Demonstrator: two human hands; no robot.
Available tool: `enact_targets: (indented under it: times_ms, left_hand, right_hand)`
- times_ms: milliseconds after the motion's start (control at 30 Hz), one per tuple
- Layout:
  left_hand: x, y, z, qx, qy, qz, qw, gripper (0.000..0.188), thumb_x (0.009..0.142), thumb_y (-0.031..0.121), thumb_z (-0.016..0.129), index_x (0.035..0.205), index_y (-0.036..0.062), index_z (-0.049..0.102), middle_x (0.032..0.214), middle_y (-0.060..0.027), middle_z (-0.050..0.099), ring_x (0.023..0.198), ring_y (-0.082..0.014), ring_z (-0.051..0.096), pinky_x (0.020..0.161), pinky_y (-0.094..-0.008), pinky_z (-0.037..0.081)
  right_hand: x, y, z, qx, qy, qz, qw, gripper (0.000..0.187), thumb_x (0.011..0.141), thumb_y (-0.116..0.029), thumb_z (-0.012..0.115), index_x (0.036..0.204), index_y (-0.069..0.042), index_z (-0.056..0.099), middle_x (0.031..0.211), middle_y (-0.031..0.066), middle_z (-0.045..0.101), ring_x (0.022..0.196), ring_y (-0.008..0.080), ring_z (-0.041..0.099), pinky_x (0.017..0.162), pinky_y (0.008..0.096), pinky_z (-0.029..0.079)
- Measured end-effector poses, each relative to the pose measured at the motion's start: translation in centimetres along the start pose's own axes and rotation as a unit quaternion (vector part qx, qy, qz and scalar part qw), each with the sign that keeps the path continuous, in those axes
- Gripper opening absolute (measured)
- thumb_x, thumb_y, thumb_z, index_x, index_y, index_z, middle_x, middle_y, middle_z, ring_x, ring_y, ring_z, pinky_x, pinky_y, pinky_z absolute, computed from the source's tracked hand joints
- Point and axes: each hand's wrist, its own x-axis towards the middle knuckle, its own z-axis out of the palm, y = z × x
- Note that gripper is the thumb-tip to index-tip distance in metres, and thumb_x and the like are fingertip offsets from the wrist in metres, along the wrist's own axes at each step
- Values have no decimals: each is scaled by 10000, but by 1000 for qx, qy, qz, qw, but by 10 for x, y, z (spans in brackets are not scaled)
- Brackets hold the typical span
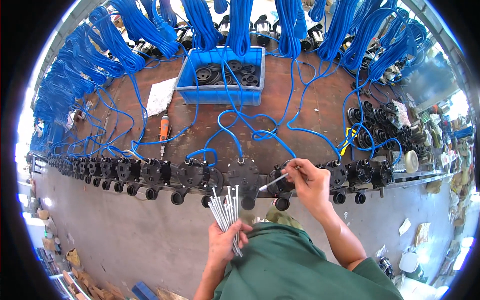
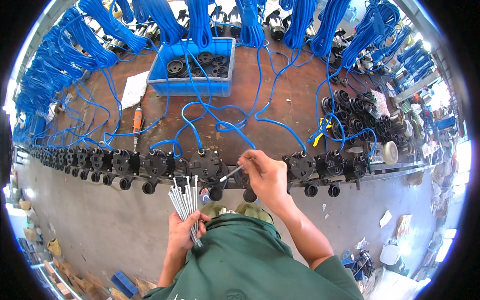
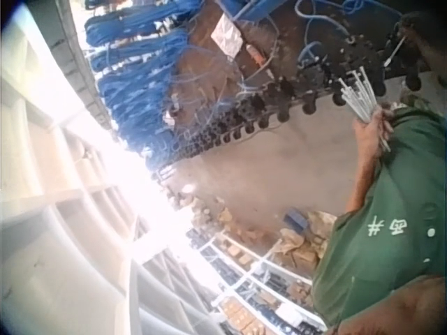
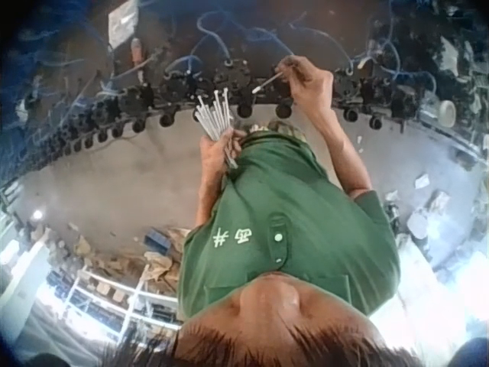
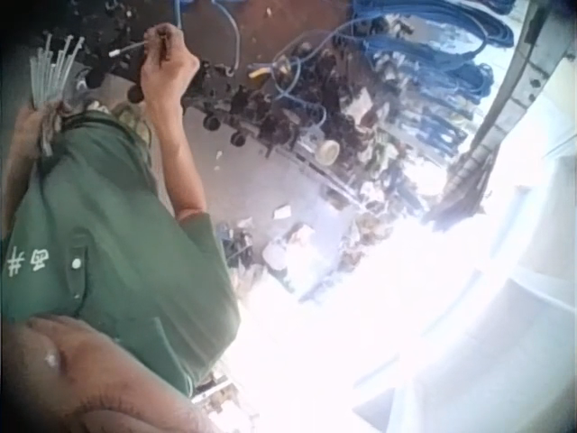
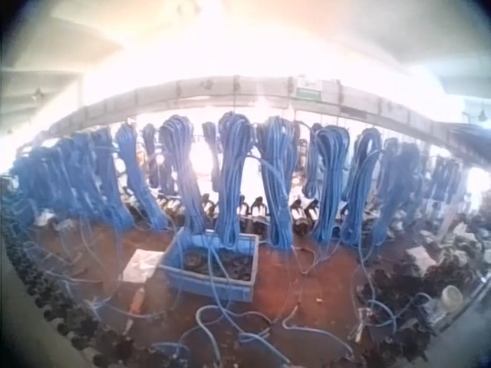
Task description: The person assembles electrical pumps by retrieving metal pins from a bin, inserting them into the pump housings, and then securing them using a pneumatic driver.
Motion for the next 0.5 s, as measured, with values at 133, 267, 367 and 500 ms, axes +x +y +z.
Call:
enact_targets:
  times_ms: [133,267,367,500]
  left_hand:
    - [-3,0,-3,-43,-17,-17,999,137,968,66,626,1021,-56,594,875,-245,708,520,-192,615,427,-270,473]
    - [-8,-3,-2,-96,-24,-19,995,168,964,68,636,1065,-60,595,911,-252,706,556,-197,632,439,-280,486]
    - [-8,-6,-1,-102,-37,-12,994,187,964,67,635,1096,-59,594,940,-255,705,589,-203,652,452,-283,505]
    - [-8,-4,1,-102,-36,-4,994,186,960,50,628,1108,-56,593,946,-255,707,605,-204,669,458,-282,518]
  right_hand:
    - [11,15,11,-79,-26,-86,993,80,912,-73,708,976,-40,672,732,104,680,630,224,674,579,325,509]
    - [15,10,18,-135,-92,-221,961,139,845,-45,722,970,-69,666,758,77,676,652,277,654,587,362,528]
    - [11,5,19,-128,-215,-361,899,299,683,33,727,962,-60,674,833,49,706,724,216,694,597,357,567]
    - [9,-3,20,-171,-286,-345,877,354,713,6,705,1062,6,648,918,83,705,781,251,695,616,360,578]
